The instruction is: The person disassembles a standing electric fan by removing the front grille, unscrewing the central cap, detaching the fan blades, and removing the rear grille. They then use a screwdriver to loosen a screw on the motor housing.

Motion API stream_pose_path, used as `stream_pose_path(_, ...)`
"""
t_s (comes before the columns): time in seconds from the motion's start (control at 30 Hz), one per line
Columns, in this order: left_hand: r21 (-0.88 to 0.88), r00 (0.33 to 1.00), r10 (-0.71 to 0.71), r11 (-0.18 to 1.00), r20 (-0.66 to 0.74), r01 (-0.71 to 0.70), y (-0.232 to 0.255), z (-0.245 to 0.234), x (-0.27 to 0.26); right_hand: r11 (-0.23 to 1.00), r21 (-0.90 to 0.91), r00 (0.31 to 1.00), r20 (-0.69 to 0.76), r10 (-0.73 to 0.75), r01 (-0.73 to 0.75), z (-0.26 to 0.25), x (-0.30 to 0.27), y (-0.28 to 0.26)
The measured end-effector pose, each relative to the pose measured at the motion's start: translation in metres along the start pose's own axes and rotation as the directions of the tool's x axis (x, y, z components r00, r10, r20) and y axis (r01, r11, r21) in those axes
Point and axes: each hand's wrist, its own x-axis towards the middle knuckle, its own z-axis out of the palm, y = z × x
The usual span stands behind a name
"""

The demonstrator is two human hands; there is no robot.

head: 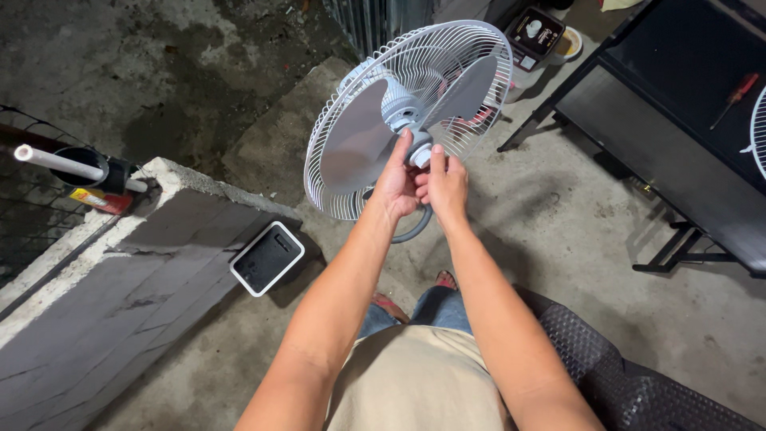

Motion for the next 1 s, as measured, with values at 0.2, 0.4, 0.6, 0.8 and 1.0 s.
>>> stream_pose_path(0.2,-0.086,0.998,-0.036,0.996,-0.042,0.033,0.006,0.016,-0.017,0.857,0.04,0.856,0.054,-0.514,0.513,0.005,0.0,0.019)
stream_pose_path(0.4,-0.028,0.997,0.024,0.999,0.078,-0.022,-0.001,-0.004,0.003,0.994,0.051,0.995,0.034,-0.093,0.092,0.003,0.005,0.015)
stream_pose_path(0.6,-0.025,1.0,-0.027,0.999,-0.009,0.027,-0.002,-0.004,0.005,0.967,0.086,0.963,0.146,0.226,-0.24,-0.008,0.005,-0.004)
stream_pose_path(0.8,0.009,0.997,-0.004,1.0,-0.079,0.005,-0.002,0.001,0.0,0.972,0.123,0.972,0.148,0.182,-0.2,-0.016,0.0,-0.004)
stream_pose_path(1.0,0.056,1.0,-0.012,0.998,-0.004,0.012,-0.013,-0.007,0.001,0.963,0.167,0.972,0.14,0.187,-0.209,-0.029,0.002,0.0)
